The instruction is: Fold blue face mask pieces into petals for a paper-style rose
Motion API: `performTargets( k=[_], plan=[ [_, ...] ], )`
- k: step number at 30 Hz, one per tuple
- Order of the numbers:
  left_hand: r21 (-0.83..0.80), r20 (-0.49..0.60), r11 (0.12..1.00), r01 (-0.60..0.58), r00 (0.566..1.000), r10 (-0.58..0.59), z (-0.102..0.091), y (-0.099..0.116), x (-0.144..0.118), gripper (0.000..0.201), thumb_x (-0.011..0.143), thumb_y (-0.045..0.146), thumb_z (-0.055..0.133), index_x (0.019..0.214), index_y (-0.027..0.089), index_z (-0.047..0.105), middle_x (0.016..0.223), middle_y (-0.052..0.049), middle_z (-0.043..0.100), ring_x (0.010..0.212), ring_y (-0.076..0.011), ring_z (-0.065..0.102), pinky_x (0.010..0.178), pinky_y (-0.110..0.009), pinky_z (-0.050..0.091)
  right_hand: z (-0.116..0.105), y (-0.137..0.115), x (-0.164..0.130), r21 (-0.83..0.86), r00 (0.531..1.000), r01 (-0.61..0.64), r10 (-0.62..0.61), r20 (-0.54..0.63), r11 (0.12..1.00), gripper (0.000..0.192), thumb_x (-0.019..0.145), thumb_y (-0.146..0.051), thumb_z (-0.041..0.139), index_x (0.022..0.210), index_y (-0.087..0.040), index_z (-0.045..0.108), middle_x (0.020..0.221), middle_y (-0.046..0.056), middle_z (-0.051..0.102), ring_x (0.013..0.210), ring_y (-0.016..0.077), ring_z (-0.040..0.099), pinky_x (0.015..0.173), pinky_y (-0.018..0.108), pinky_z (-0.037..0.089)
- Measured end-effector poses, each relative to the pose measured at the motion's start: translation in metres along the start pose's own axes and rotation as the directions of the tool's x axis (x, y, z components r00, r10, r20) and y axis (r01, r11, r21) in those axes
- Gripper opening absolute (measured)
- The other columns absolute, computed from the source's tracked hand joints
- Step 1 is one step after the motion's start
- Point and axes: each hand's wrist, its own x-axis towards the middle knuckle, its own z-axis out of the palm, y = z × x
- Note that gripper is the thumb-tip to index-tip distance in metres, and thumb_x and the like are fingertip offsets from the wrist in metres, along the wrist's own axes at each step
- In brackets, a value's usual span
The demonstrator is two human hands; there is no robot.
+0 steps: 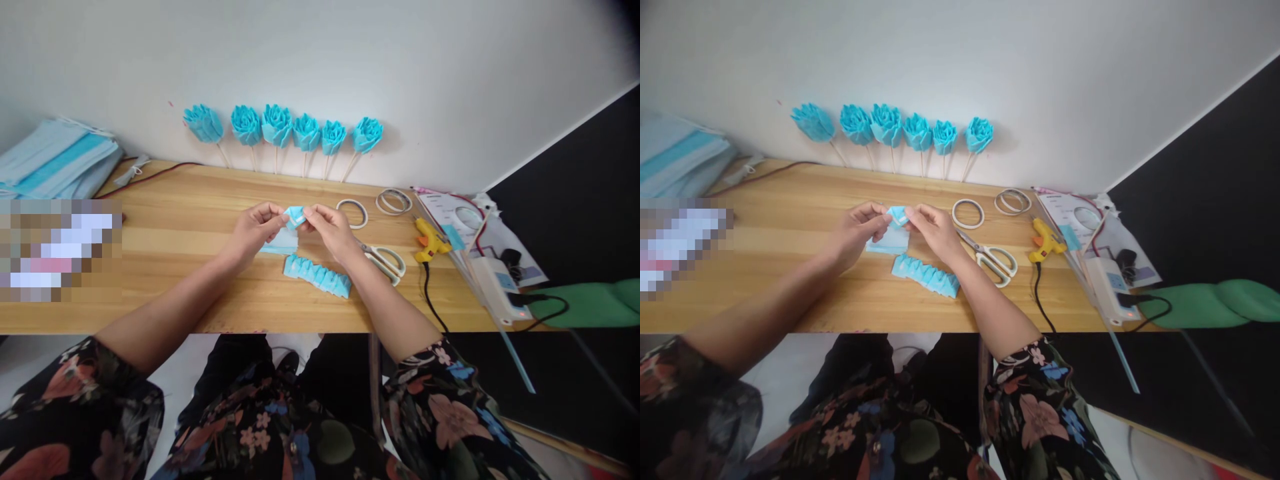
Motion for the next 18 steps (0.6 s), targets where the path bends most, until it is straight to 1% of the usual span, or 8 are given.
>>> performTargets(
  k=[3,6,9,12,15,18],
  plan=[
    [-0.003,0.005,1.000,-0.001,1.000,0.001,0.0000,-0.0010,-0.0002,0.024,0.071,0.037,0.078,0.075,0.018,0.064,0.052,0.006,0.048,0.046,-0.0074,0.037,0.046,-0.024,0.027,0.0018,-0.0010,-0.0021,0.017,0.998,-0.013,0.012,0.062,1.000,0.042,0.086,-0.061,0.064,0.077,-0.019,0.065,0.075,0.000,0.066,0.074,0.0130,0.059,0.073,0.026,0.046],
    [-0.014,0.025,1.000,-0.001,1.000,0.001,0.0008,-0.0012,-0.0016,0.023,0.071,0.035,0.079,0.075,0.018,0.064,0.052,0.006,0.048,0.046,-0.0070,0.037,0.047,-0.023,0.027,0.0030,-0.0015,-0.0042,-0.023,0.995,-0.018,0.020,0.098,1.000,0.036,0.083,-0.055,0.070,0.082,-0.019,0.067,0.076,-0.001,0.064,0.073,0.0131,0.057,0.070,0.027,0.045],
    [-0.041,0.044,0.999,0.007,0.999,-0.005,0.0017,-0.0011,-0.0023,0.021,0.073,0.034,0.078,0.074,0.018,0.064,0.051,0.006,0.048,0.047,-0.0069,0.037,0.047,-0.024,0.028,0.0036,-0.0004,-0.0047,-0.075,0.996,0.013,-0.006,0.093,0.997,0.032,0.084,-0.050,0.068,0.080,-0.018,0.065,0.074,-0.001,0.062,0.071,0.0128,0.054,0.070,0.027,0.044],
    [-0.102,0.063,0.993,0.052,0.997,-0.046,0.0019,-0.0023,-0.0011,0.023,0.073,0.036,0.077,0.070,0.018,0.062,0.048,0.006,0.046,0.045,-0.0072,0.037,0.047,-0.024,0.028,0.0047,0.0017,-0.0035,-0.079,0.995,0.031,-0.023,0.095,0.996,0.029,0.085,-0.047,0.066,0.079,-0.018,0.064,0.076,0.000,0.062,0.072,0.0128,0.053,0.070,0.028,0.044],
    [-0.141,0.071,0.986,0.094,0.994,-0.085,0.0009,-0.0046,0.0007,0.026,0.072,0.037,0.078,0.067,0.018,0.060,0.047,0.006,0.045,0.044,-0.0073,0.037,0.046,-0.024,0.027,0.0061,0.0026,-0.0022,-0.079,0.995,0.016,-0.009,0.095,0.997,0.028,0.083,-0.047,0.067,0.079,-0.020,0.062,0.076,-0.001,0.061,0.073,0.0135,0.053,0.068,0.027,0.043],
    [-0.139,0.066,0.987,0.081,0.995,-0.073,-0.0006,-0.0066,0.0018,0.025,0.073,0.037,0.077,0.068,0.018,0.061,0.047,0.006,0.046,0.044,-0.0073,0.037,0.046,-0.024,0.027,0.0066,0.0007,-0.0019,-0.089,0.996,-0.006,0.014,0.093,0.996,0.030,0.080,-0.049,0.069,0.075,-0.021,0.059,0.072,-0.001,0.058,0.072,0.0136,0.050,0.065,0.027,0.040]
  ],
)
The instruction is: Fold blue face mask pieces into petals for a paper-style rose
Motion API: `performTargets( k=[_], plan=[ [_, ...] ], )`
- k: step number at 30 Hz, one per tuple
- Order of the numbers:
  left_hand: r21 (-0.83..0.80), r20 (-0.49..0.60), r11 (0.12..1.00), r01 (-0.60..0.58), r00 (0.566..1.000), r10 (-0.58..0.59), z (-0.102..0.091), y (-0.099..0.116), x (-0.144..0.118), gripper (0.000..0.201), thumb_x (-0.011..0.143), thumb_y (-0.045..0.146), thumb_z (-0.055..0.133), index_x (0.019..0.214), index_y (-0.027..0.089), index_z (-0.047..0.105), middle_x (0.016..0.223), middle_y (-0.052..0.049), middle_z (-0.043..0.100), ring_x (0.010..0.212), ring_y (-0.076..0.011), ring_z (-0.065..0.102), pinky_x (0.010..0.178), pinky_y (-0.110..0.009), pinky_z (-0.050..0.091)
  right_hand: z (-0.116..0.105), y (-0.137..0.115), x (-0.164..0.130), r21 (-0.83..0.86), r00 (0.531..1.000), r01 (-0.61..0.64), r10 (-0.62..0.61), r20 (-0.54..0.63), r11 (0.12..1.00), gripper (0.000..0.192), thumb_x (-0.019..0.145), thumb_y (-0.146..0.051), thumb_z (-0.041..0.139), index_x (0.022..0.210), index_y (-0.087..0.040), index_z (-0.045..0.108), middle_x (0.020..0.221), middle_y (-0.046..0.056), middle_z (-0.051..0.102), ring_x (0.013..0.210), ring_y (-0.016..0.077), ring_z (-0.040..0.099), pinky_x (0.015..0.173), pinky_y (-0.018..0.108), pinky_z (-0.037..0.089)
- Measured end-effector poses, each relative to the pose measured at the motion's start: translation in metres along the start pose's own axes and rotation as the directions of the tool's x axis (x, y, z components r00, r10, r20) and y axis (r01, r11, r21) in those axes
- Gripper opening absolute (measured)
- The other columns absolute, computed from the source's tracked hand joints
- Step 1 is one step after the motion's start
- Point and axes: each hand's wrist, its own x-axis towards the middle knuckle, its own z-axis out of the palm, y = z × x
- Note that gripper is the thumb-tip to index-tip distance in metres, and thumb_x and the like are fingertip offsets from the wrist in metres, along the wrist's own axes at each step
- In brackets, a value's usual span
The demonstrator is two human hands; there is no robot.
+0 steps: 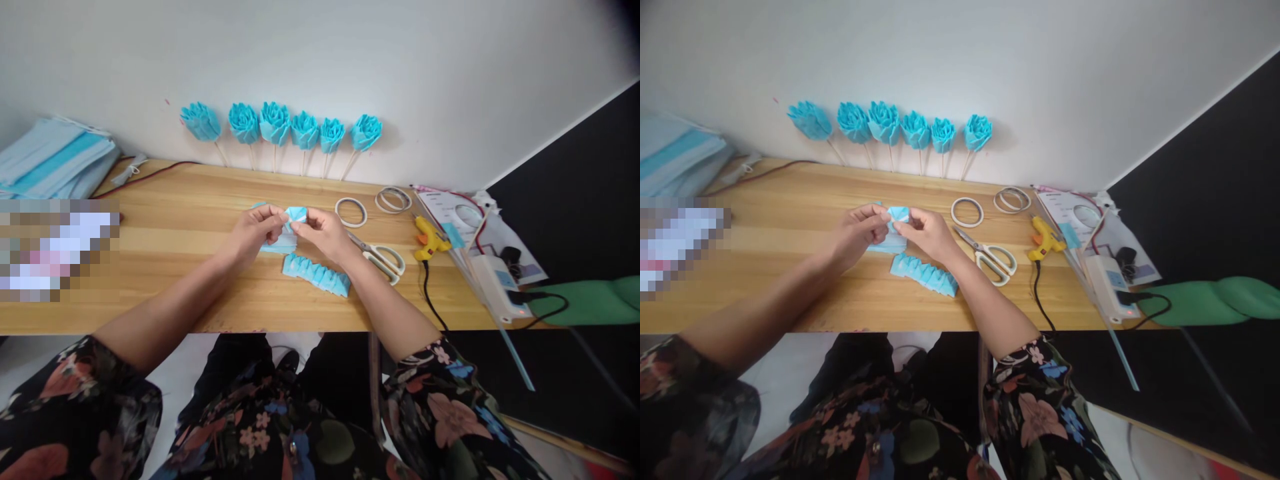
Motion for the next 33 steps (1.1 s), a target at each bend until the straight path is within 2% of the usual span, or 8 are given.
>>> performTargets(
  k=[9,13,17,21,26,29,33],
  plan=[
    [0.066,-0.020,0.996,-0.052,0.998,0.054,0.000,0.000,-0.001,0.032,0.077,0.045,0.076,0.069,0.019,0.060,0.052,0.004,0.049,0.046,-0.0075,0.039,0.046,-0.024,0.029,-0.004,-0.001,-0.002,-0.071,0.999,0.037,-0.039,-0.016,0.997,0.035,0.086,-0.047,0.063,0.067,-0.020,0.052,0.064,-0.004,0.049,0.063,0.0102,0.040,0.062,0.026,0.032],
    [0.110,-0.023,0.991,-0.069,0.997,0.072,0.001,0.001,-0.002,0.026,0.073,0.039,0.078,0.072,0.019,0.063,0.051,0.006,0.047,0.046,-0.0075,0.037,0.047,-0.024,0.027,-0.003,0.002,-0.002,-0.078,0.999,0.046,-0.047,-0.009,0.996,0.035,0.086,-0.046,0.063,0.067,-0.021,0.048,0.064,-0.005,0.045,0.062,0.0097,0.038,0.060,0.026,0.030],
    [0.084,-0.026,0.995,-0.047,0.998,0.049,0.003,0.005,-0.003,0.026,0.073,0.038,0.077,0.069,0.018,0.062,0.050,0.005,0.047,0.047,-0.0076,0.037,0.048,-0.024,0.028,-0.002,0.002,-0.001,-0.093,0.998,0.069,-0.070,-0.005,0.993,0.033,0.086,-0.044,0.062,0.067,-0.021,0.048,0.065,-0.005,0.041,0.063,0.0101,0.036,0.061,0.026,0.030],
    [0.079,-0.030,0.997,-0.023,0.999,0.025,0.001,0.006,-0.001,0.029,0.072,0.040,0.076,0.064,0.018,0.059,0.048,0.005,0.045,0.046,-0.0079,0.036,0.047,-0.025,0.028,-0.002,-0.001,-0.001,-0.095,0.999,0.044,-0.043,0.008,0.995,0.032,0.085,-0.044,0.063,0.067,-0.021,0.051,0.064,-0.005,0.047,0.063,0.0107,0.039,0.061,0.027,0.032],
    [0.123,-0.039,0.992,-0.042,0.998,0.047,-0.003,0.004,0.001,0.027,0.072,0.040,0.076,0.066,0.018,0.061,0.049,0.005,0.047,0.046,-0.0078,0.036,0.047,-0.024,0.027,-0.005,-0.003,-0.002,0.035,0.998,0.002,-0.004,0.060,0.999,0.037,0.087,-0.053,0.061,0.072,-0.020,0.059,0.073,-0.001,0.062,0.072,0.0129,0.054,0.070,0.027,0.041],
    [0.153,-0.014,0.986,-0.060,0.998,0.063,-0.002,0.003,-0.001,0.025,0.074,0.039,0.076,0.067,0.018,0.062,0.049,0.005,0.045,0.047,-0.0081,0.036,0.048,-0.024,0.027,-0.004,0.003,-0.001,0.051,0.999,-0.024,0.022,0.041,0.998,0.037,0.083,-0.054,0.067,0.073,-0.020,0.058,0.072,-0.001,0.061,0.072,0.0131,0.054,0.068,0.027,0.042],
    [0.137,0.027,0.988,-0.068,0.998,0.065,0.000,0.002,-0.003,0.024,0.077,0.036,0.074,0.066,0.018,0.062,0.049,0.005,0.046,0.048,-0.0081,0.037,0.049,-0.024,0.028,-0.002,0.012,-0.001,-0.008,0.999,0.031,-0.031,0.039,0.999,0.033,0.083,-0.051,0.067,0.076,-0.020,0.061,0.072,-0.002,0.057,0.068,0.0120,0.050,0.066,0.027,0.041]
  ],
)
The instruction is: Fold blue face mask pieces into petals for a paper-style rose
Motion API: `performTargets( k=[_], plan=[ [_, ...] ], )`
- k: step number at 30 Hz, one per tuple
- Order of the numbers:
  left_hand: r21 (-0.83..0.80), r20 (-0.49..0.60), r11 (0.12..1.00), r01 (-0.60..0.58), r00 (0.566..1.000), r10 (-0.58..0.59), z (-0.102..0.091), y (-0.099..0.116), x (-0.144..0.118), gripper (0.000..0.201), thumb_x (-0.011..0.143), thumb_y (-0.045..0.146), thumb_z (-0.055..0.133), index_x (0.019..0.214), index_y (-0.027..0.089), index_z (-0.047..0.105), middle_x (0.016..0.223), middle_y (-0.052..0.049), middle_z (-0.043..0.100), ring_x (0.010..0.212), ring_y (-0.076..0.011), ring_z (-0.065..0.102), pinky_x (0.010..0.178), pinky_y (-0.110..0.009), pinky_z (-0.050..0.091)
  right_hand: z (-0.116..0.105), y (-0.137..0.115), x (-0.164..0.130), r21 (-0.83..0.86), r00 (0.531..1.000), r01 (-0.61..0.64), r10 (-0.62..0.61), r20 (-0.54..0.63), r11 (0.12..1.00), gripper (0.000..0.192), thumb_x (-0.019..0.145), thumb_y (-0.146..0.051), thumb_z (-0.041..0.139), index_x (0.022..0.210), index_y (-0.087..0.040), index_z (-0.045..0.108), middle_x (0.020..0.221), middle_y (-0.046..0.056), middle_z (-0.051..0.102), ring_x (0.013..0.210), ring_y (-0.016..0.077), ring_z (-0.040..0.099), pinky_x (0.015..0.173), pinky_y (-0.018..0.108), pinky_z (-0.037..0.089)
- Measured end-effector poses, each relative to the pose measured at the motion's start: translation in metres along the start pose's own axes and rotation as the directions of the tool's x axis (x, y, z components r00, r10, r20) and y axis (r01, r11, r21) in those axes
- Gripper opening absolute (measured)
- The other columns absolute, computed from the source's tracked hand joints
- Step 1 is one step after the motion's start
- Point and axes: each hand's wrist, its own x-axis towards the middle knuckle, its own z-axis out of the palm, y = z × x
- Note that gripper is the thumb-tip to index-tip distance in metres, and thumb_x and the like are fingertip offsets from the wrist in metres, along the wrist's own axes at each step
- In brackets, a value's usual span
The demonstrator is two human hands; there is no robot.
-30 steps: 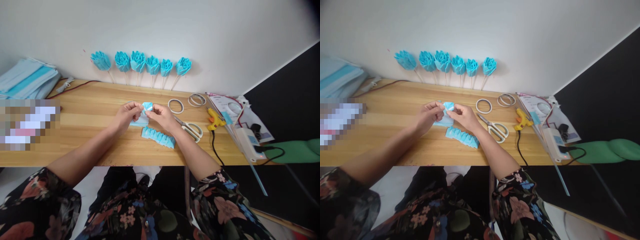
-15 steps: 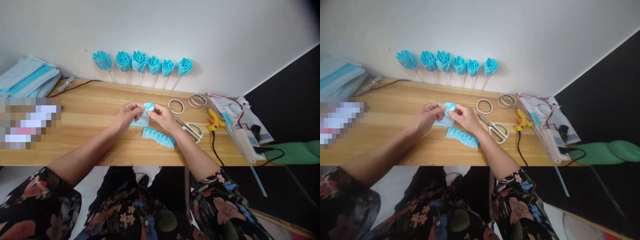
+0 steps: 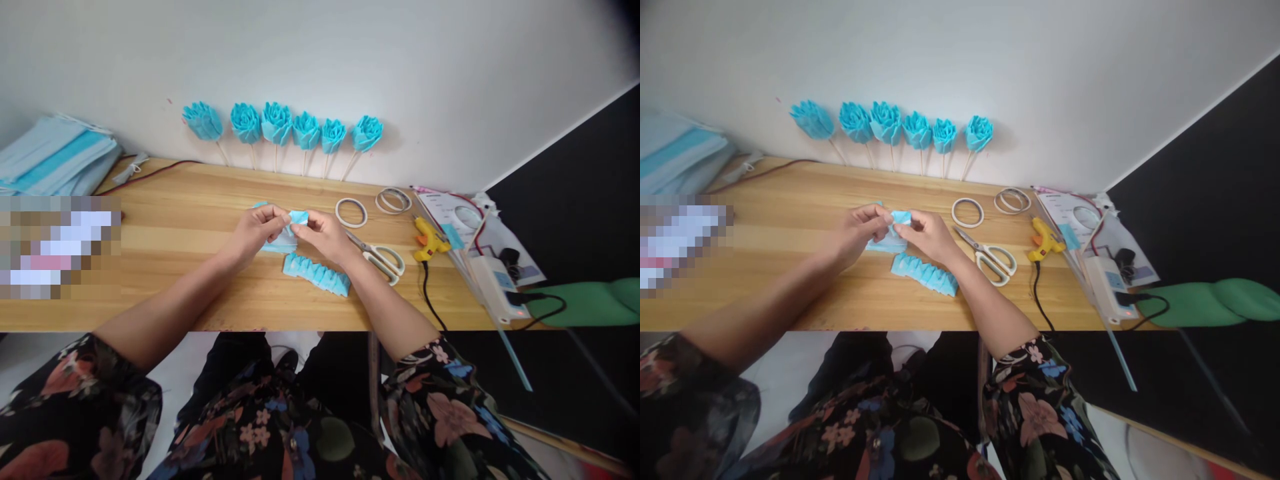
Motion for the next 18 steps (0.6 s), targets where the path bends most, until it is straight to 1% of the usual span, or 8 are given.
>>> performTargets(
  k=[2,4,8,11,13,15,17,18],
  plan=[
    [-0.042,0.011,0.999,0.030,1.000,-0.029,0.000,0.001,0.001,0.022,0.076,0.035,0.073,0.066,0.018,0.062,0.048,0.005,0.046,0.047,-0.0081,0.037,0.049,-0.024,0.029,0.001,0.000,0.000,-0.005,1.000,0.020,-0.020,0.003,1.000,0.031,0.083,-0.049,0.068,0.077,-0.020,0.061,0.072,-0.002,0.056,0.068,0.0117,0.049,0.066,0.027,0.041],
    [-0.061,0.017,0.996,0.059,0.998,-0.059,-0.001,0.003,0.002,0.022,0.074,0.035,0.074,0.066,0.018,0.063,0.047,0.004,0.047,0.046,-0.0082,0.038,0.048,-0.024,0.029,0.001,-0.003,0.000,0.008,1.000,0.013,-0.013,0.010,1.000,0.030,0.083,-0.048,0.068,0.077,-0.020,0.062,0.072,-0.002,0.057,0.067,0.0116,0.049,0.065,0.027,0.041],
    [-0.018,0.030,0.996,0.089,0.996,-0.088,-0.005,0.005,0.004,0.026,0.069,0.036,0.078,0.062,0.017,0.062,0.046,0.003,0.049,0.045,-0.0079,0.039,0.046,-0.023,0.029,-0.002,-0.011,0.000,0.091,1.000,-0.003,0.001,0.018,0.996,0.033,0.087,-0.050,0.065,0.076,-0.019,0.063,0.073,-0.001,0.061,0.070,0.0120,0.053,0.070,0.027,0.043],
    [-0.005,0.053,0.995,0.097,0.994,-0.096,-0.005,0.003,0.005,0.029,0.067,0.039,0.080,0.063,0.017,0.061,0.047,0.003,0.050,0.044,-0.0076,0.040,0.046,-0.022,0.029,-0.003,-0.014,0.001,0.132,1.000,0.005,-0.002,-0.026,0.991,0.032,0.085,-0.051,0.066,0.078,-0.020,0.064,0.074,-0.002,0.061,0.071,0.0115,0.053,0.070,0.026,0.044],
    [-0.017,0.042,0.995,0.100,0.994,-0.099,-0.004,0.002,0.005,0.035,0.070,0.044,0.079,0.062,0.017,0.059,0.050,0.002,0.052,0.045,-0.0078,0.042,0.046,-0.022,0.031,-0.004,-0.014,0.002,0.121,0.999,-0.003,0.009,-0.051,0.993,0.033,0.081,-0.052,0.070,0.078,-0.020,0.064,0.072,-0.002,0.059,0.069,0.0112,0.052,0.068,0.025,0.043],
    [-0.036,0.021,0.994,0.104,0.994,-0.104,-0.003,0.001,0.004,0.042,0.077,0.053,0.073,0.063,0.017,0.058,0.052,0.001,0.053,0.046,-0.0084,0.044,0.047,-0.023,0.034,-0.004,-0.013,0.003,0.111,0.997,-0.003,0.011,-0.078,0.994,0.033,0.079,-0.052,0.071,0.078,-0.020,0.064,0.070,-0.003,0.059,0.068,0.0112,0.051,0.067,0.025,0.044],
    [-0.031,0.034,0.994,0.101,0.994,-0.100,-0.002,0.002,0.003,0.046,0.080,0.059,0.069,0.065,0.017,0.058,0.056,0.000,0.054,0.048,-0.0088,0.046,0.048,-0.023,0.036,-0.004,-0.011,0.004,0.125,0.993,0.016,-0.001,-0.120,0.992,0.032,0.080,-0.051,0.070,0.078,-0.020,0.064,0.071,-0.003,0.059,0.068,0.0111,0.051,0.068,0.025,0.045],
    [-0.016,0.051,0.995,0.096,0.994,-0.095,-0.002,0.002,0.003,0.045,0.080,0.058,0.070,0.066,0.017,0.058,0.058,0.000,0.055,0.050,-0.0086,0.047,0.049,-0.023,0.036,-0.004,-0.010,0.004,0.136,0.990,0.028,-0.008,-0.142,0.990,0.032,0.080,-0.051,0.070,0.078,-0.020,0.064,0.072,-0.003,0.059,0.069,0.0112,0.052,0.069,0.025,0.045]
  ],
)
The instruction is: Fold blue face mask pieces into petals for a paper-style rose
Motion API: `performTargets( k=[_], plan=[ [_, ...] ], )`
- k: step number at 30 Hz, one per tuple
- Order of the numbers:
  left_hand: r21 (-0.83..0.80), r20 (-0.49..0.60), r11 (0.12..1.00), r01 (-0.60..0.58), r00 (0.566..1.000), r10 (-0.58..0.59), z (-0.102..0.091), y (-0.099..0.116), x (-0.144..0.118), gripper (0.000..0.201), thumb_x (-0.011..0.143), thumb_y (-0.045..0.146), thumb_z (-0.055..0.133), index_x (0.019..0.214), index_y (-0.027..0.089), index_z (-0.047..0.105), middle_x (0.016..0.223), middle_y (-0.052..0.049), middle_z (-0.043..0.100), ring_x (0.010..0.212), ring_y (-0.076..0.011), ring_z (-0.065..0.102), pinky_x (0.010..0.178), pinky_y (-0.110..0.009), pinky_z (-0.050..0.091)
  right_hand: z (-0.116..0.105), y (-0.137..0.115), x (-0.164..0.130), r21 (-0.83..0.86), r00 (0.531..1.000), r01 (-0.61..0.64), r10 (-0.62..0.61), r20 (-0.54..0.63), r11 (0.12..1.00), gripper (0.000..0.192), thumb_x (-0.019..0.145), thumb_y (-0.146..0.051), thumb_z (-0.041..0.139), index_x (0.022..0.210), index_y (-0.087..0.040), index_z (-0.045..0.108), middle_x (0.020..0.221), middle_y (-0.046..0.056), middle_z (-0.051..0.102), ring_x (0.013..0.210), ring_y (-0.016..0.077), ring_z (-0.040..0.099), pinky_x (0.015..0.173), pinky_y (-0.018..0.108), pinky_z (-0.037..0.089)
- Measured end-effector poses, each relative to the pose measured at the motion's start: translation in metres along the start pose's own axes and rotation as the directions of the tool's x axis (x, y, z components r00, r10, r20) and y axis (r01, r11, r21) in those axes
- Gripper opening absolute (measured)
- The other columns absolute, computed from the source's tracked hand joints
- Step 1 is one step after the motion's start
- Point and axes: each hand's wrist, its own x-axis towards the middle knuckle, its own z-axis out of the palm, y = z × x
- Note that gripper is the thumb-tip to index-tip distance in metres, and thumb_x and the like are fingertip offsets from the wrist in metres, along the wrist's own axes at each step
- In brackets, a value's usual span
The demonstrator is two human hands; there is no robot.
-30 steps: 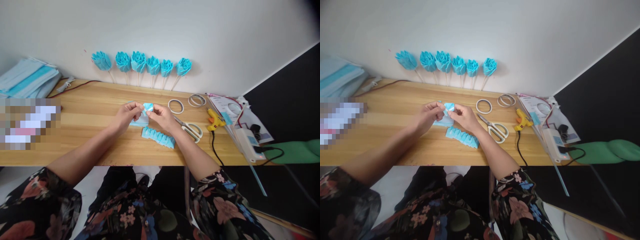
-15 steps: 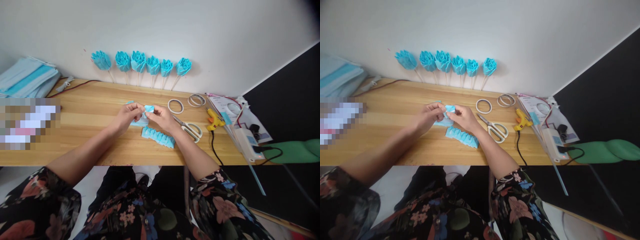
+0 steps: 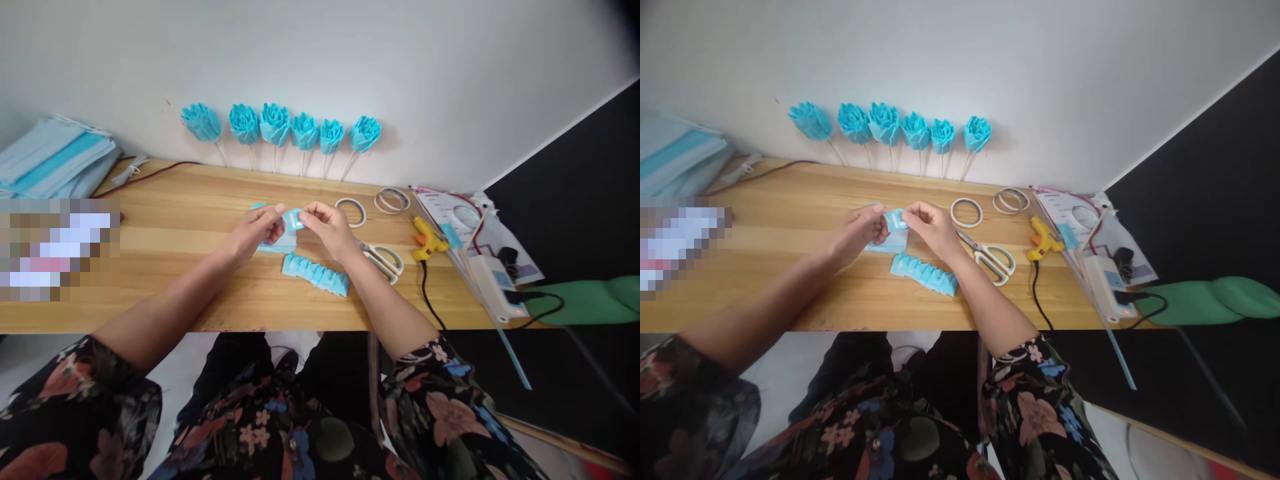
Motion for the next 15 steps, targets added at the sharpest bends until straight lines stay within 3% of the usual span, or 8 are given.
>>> performTargets(
  k=[5,10,15],
  plan=[
    [0.090,0.023,0.996,-0.022,1.000,0.020,-0.0009,0.0003,-0.0023,0.033,0.073,0.040,0.079,0.070,0.018,0.054,0.057,0.004,0.050,0.051,-0.0073,0.043,0.051,-0.022,0.035,-0.0010,0.0011,0.0009,-0.004,1.000,0.005,-0.005,-0.012,1.000,0.030,0.083,-0.049,0.068,0.078,-0.020,0.064,0.074,-0.002,0.059,0.073,0.0117,0.052,0.071,0.025,0.044],
    [0.184,0.042,0.983,-0.027,0.999,0.019,-0.0021,-0.0025,-0.0014,0.029,0.075,0.038,0.072,0.067,0.018,0.053,0.054,0.005,0.047,0.051,-0.0076,0.039,0.051,-0.023,0.030,0.0004,-0.0026,-0.0031,-0.100,0.997,0.003,0.004,0.075,0.995,0.032,0.085,-0.051,0.065,0.079,-0.019,0.064,0.073,-0.003,0.055,0.070,0.0110,0.048,0.066,0.025,0.038],
    [0.257,0.063,0.963,-0.082,0.996,0.068,0.0017,0.0001,-0.0039,0.027,0.074,0.036,0.071,0.064,0.017,0.054,0.058,0.005,0.045,0.054,-0.0072,0.036,0.052,-0.024,0.026,0.0035,-0.0042,-0.0058,-0.177,0.998,0.041,-0.030,0.064,0.983,0.028,0.085,-0.044,0.066,0.076,-0.019,0.061,0.067,-0.005,0.050,0.064,0.0095,0.043,0.061,0.025,0.033]
  ],
)
